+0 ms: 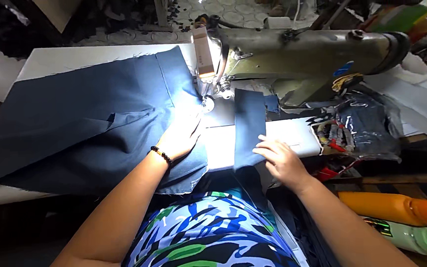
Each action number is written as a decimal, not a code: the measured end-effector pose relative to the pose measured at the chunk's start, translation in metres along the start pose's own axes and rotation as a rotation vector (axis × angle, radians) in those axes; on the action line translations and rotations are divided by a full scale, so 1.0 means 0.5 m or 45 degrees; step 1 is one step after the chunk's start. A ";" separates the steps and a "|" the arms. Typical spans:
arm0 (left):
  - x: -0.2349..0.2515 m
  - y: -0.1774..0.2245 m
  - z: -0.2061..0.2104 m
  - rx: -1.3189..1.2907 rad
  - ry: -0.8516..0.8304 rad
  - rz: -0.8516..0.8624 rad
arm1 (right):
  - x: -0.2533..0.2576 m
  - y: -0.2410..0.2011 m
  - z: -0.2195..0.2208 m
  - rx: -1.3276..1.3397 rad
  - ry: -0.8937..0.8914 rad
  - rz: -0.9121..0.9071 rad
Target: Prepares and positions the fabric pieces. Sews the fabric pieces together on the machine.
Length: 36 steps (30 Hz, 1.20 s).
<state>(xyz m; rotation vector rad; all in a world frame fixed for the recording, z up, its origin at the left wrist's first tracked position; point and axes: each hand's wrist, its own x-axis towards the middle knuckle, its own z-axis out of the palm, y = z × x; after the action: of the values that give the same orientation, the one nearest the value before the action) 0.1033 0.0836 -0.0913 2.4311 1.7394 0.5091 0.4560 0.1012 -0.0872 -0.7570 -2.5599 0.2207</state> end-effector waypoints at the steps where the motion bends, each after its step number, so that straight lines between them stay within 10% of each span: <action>1: 0.000 0.002 -0.006 -0.065 0.013 -0.046 | 0.027 -0.051 -0.006 0.166 -0.051 -0.057; 5: -0.024 0.021 -0.028 -0.726 0.364 -0.257 | 0.161 -0.208 0.004 1.127 -0.316 -0.306; 8: -0.044 0.010 -0.008 -1.309 0.580 -0.374 | 0.260 -0.181 0.069 0.776 -0.214 0.339; 12: -0.025 -0.004 -0.049 -0.961 0.417 -0.543 | 0.318 -0.143 0.132 0.541 -0.186 0.664; 19: 0.063 -0.045 -0.127 -0.259 -0.287 -0.157 | 0.258 -0.144 0.123 0.958 -0.213 0.621; 25: 0.063 -0.053 -0.081 -0.188 -0.114 -0.202 | 0.158 -0.160 0.146 0.624 -0.109 -0.184; 36: 0.058 -0.070 -0.039 -0.192 0.217 -0.017 | 0.122 -0.140 0.155 0.514 0.113 -0.086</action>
<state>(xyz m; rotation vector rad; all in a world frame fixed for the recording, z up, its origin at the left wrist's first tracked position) 0.0737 0.1206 -0.0766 2.3305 1.7075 0.8355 0.3407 0.0742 -0.1130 -0.5132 -2.3434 0.6427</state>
